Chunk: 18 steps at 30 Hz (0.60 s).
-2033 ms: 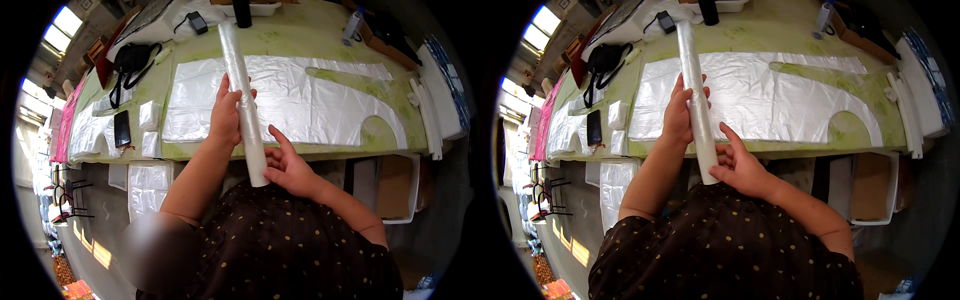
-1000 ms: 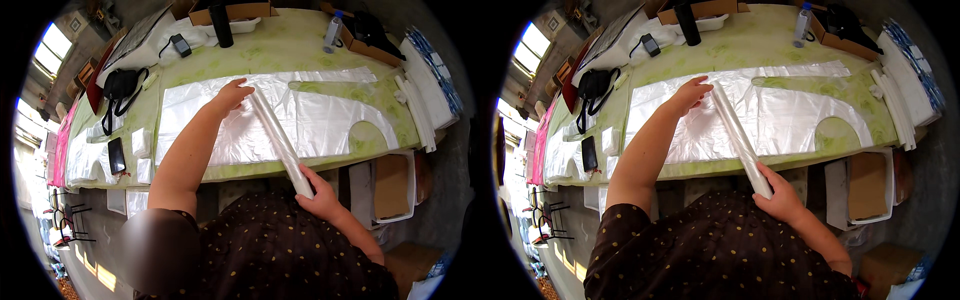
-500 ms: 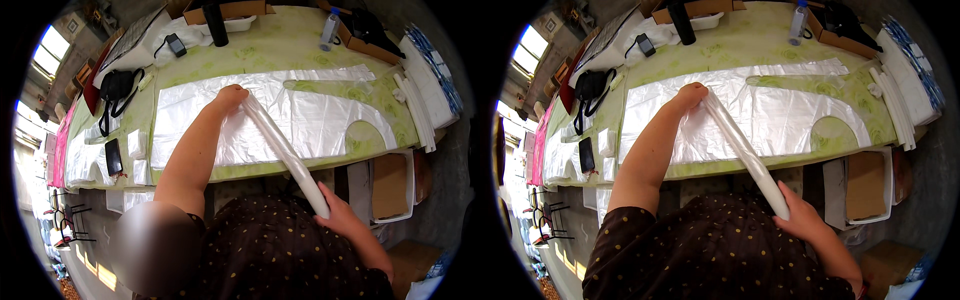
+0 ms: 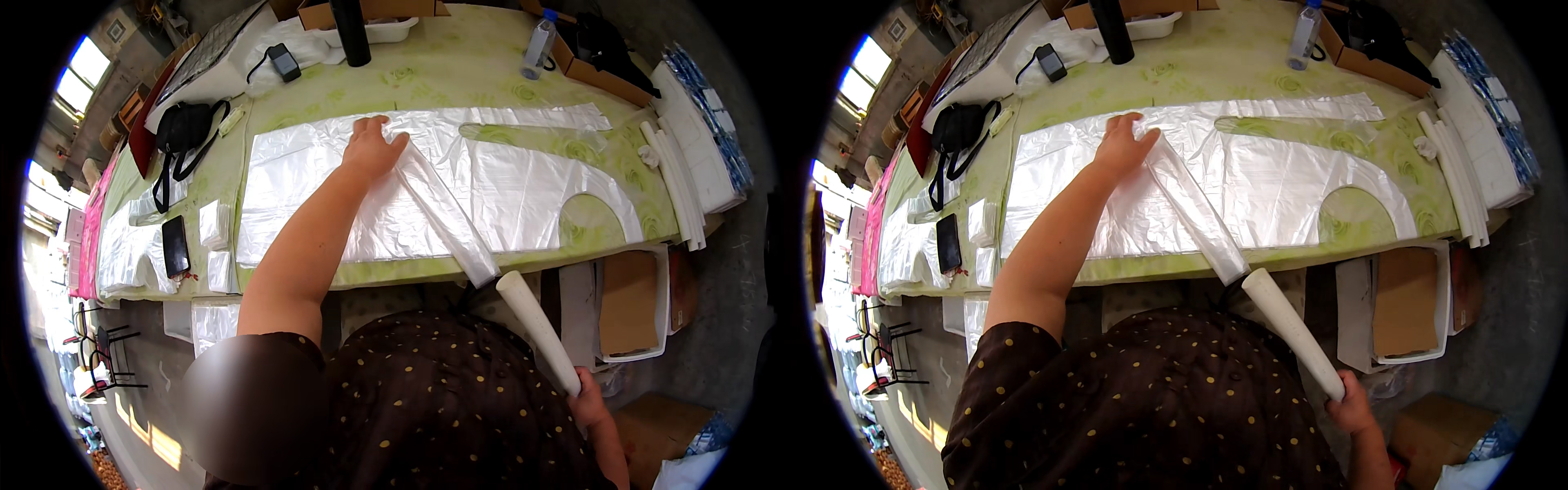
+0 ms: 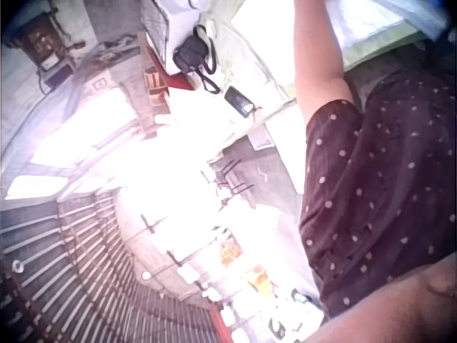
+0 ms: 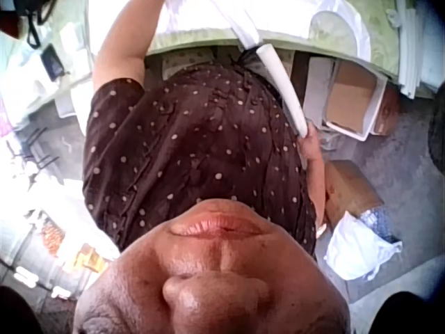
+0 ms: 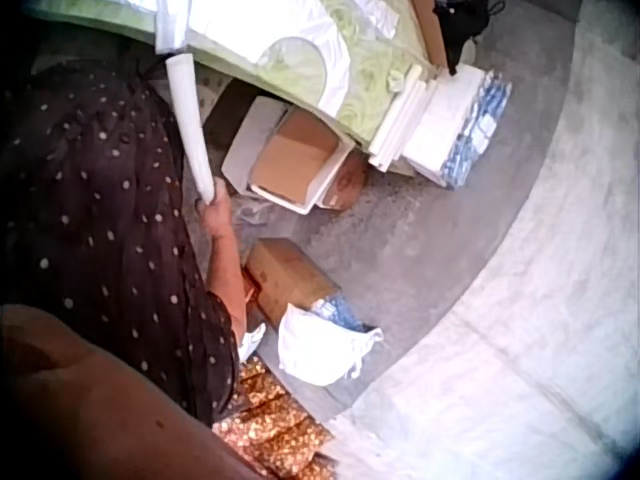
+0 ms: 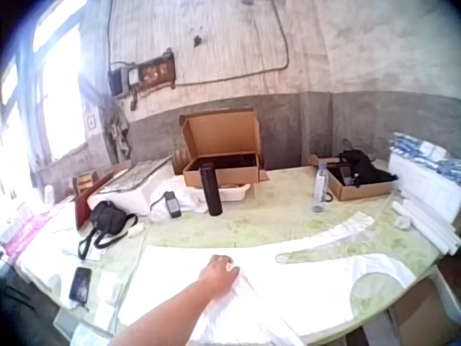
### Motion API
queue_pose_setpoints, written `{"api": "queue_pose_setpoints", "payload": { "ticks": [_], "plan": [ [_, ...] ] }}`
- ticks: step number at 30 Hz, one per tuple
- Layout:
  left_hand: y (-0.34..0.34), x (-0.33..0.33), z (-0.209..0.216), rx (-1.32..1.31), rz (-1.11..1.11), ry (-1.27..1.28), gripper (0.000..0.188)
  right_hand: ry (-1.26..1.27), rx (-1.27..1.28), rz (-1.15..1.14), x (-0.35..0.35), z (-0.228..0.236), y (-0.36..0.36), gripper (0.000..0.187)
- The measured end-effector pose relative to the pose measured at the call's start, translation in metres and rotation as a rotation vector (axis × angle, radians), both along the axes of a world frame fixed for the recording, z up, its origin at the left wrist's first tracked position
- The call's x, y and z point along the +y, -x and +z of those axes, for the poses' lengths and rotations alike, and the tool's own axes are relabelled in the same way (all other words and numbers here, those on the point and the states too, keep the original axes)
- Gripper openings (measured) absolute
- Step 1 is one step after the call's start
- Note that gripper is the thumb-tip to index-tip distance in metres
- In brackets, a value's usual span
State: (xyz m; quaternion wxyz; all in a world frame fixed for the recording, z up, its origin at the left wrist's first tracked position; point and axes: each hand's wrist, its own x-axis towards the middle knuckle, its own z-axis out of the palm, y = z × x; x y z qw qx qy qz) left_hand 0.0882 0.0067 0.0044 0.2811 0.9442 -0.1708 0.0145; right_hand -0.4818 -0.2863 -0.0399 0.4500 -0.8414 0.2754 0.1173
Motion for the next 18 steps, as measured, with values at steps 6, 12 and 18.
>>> {"api": "queue_pose_setpoints", "payload": {
  "ticks": [6, 12, 18],
  "plan": [
    [0.097, 0.005, -0.01, -0.314, -0.68, -0.173, 0.098, 0.142, -0.129, -0.05, -0.007, 0.023, -0.066, 0.053],
    [0.152, 0.032, -0.016, -0.192, -1.031, -0.162, 0.09, 0.446, -0.447, 0.382, -0.022, 0.057, -0.193, 0.05],
    [0.158, 0.044, -0.022, -0.258, -1.032, -0.044, 0.065, 0.588, -0.537, 0.676, -0.008, 0.073, -0.284, 0.045]
  ]
}}
